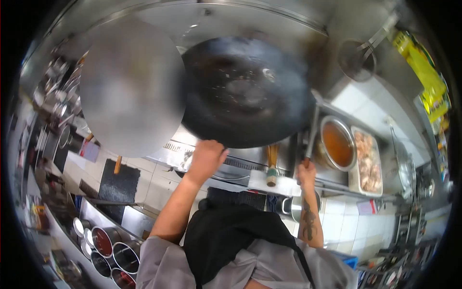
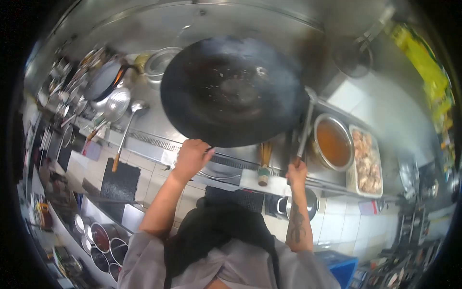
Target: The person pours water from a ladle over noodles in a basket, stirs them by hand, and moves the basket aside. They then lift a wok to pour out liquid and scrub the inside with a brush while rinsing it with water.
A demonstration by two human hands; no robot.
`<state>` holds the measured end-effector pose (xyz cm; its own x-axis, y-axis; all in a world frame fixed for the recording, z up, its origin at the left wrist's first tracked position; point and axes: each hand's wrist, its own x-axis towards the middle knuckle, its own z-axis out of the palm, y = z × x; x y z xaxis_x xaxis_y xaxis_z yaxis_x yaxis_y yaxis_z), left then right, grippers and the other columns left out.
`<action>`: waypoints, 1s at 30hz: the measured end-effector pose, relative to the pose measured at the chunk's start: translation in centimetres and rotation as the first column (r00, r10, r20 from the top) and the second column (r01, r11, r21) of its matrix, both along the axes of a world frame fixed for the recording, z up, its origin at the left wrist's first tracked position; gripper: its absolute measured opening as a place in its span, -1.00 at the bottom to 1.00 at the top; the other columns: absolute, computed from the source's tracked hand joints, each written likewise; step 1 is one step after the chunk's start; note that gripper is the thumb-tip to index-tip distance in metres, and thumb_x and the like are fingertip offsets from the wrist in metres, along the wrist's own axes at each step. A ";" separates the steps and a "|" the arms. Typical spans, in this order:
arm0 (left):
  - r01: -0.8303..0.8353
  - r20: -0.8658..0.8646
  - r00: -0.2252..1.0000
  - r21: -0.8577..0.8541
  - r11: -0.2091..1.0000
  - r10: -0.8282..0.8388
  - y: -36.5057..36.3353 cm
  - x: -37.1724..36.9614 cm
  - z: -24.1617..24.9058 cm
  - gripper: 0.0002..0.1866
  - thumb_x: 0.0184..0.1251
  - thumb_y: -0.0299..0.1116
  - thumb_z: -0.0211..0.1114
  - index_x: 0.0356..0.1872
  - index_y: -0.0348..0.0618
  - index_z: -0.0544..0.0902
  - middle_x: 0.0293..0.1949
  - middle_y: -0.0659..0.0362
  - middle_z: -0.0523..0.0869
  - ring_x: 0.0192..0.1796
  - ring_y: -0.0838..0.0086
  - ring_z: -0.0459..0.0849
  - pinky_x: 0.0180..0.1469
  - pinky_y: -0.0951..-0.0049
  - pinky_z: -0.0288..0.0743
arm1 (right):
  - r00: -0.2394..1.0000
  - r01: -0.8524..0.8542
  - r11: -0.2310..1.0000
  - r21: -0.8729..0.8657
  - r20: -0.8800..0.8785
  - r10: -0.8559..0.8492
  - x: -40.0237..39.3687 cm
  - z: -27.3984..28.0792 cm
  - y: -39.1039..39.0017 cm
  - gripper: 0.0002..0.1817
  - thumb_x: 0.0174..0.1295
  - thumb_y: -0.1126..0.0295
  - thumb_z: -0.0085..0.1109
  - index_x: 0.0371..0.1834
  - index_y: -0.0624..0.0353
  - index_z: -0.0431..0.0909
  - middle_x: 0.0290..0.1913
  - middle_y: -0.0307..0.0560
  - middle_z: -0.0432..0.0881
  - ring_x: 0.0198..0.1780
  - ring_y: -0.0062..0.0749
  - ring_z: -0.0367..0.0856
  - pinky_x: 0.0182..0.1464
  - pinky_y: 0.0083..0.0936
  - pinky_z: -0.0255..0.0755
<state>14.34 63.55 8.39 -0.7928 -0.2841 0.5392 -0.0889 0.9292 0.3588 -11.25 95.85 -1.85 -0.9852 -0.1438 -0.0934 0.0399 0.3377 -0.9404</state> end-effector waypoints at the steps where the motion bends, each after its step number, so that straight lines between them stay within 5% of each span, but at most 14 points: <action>1: 0.025 0.014 1.000 0.007 1.000 -0.025 -0.3 0.2 0.1 -0.83 0.19 -0.34 0.44 -0.32 -0.18 0.66 -0.37 0.11 0.65 -0.26 0.16 0.64 -0.10 0.14 0.43 | 0.999 -0.030 0.999 -0.023 -0.018 0.029 -0.2 0.6 -0.1 -0.79 0.25 0.41 0.15 -0.08 0.23 0.53 -0.51 -0.23 0.53 -0.70 -0.55 0.45 -0.68 -0.52 0.30; 4: 0.059 0.008 0.998 0.018 0.998 -0.059 -0.6 0.6 0.3 -0.82 0.19 -0.30 0.45 -0.42 -0.13 0.63 -0.40 0.14 0.63 -0.28 0.18 0.64 -0.14 0.16 0.42 | 0.999 -0.040 0.999 -0.004 -0.036 0.040 1.0 3.0 -0.7 -0.80 0.24 0.46 0.11 -0.08 0.24 0.49 -0.50 -0.22 0.51 -0.72 -0.57 0.43 -0.71 -0.53 0.28; 8: 0.100 -0.078 0.992 0.001 0.995 -0.099 -1.0 1.0 0.1 -0.78 0.20 -0.25 0.44 -0.46 -0.10 0.60 -0.43 0.16 0.60 -0.29 0.21 0.63 -0.15 0.19 0.41 | 0.891 -0.051 0.994 0.096 -0.445 0.089 1.5 1.4 -1.5 -0.84 0.23 0.53 0.11 -0.14 0.23 0.43 -0.53 -0.21 0.47 -0.71 -0.56 0.43 -0.70 -0.55 0.30; 12: 0.171 -0.116 0.980 0.058 0.984 -0.164 -2.2 2.6 0.5 -0.83 0.22 -0.25 0.41 -0.33 -0.08 0.64 -0.26 0.14 0.60 -0.10 0.23 0.58 0.05 0.15 0.42 | 0.970 -0.239 0.968 -0.079 -0.074 0.233 3.4 9.2 -6.9 -0.79 0.27 0.53 0.12 -0.04 0.23 0.45 -0.45 -0.18 0.51 -0.70 -0.52 0.45 -0.67 -0.52 0.34; 17: 0.204 -0.155 0.970 0.089 0.975 -0.189 -3.0 4.5 0.8 -0.64 0.23 -0.27 0.45 0.01 -0.15 0.66 -0.01 0.06 0.58 0.14 0.18 0.57 0.34 -0.06 0.35 | 0.926 -0.376 0.926 -0.032 -0.045 0.375 2.8 18.7 -17.2 -0.75 0.31 0.56 0.16 0.04 0.28 0.48 -0.53 -0.21 0.48 -0.72 -0.55 0.42 -0.71 -0.56 0.27; 25: 0.069 -0.264 0.964 0.164 0.984 -0.023 -3.1 9.1 2.0 -0.52 0.17 -0.32 0.48 0.13 -0.18 0.61 0.15 0.00 0.56 0.26 0.05 0.52 0.38 -0.10 0.32 | 0.822 -0.564 0.822 0.079 -0.048 0.568 1.4 21.2 -31.3 -0.91 0.26 0.51 0.16 -0.23 0.21 0.46 -0.55 -0.23 0.47 -0.71 -0.55 0.42 -0.68 -0.51 0.28; 30: -0.100 -0.217 0.965 0.227 0.969 0.150 -2.7 12.4 1.1 -0.50 0.16 -0.35 0.48 0.14 -0.20 0.59 0.14 -0.03 0.55 0.23 0.02 0.52 0.32 -0.09 0.33 | 0.779 -0.610 0.773 0.177 -0.045 0.625 -1.8 19.4 -36.5 -0.89 0.26 0.51 0.16 -0.18 0.22 0.48 -0.52 -0.22 0.50 -0.69 -0.53 0.43 -0.68 -0.50 0.34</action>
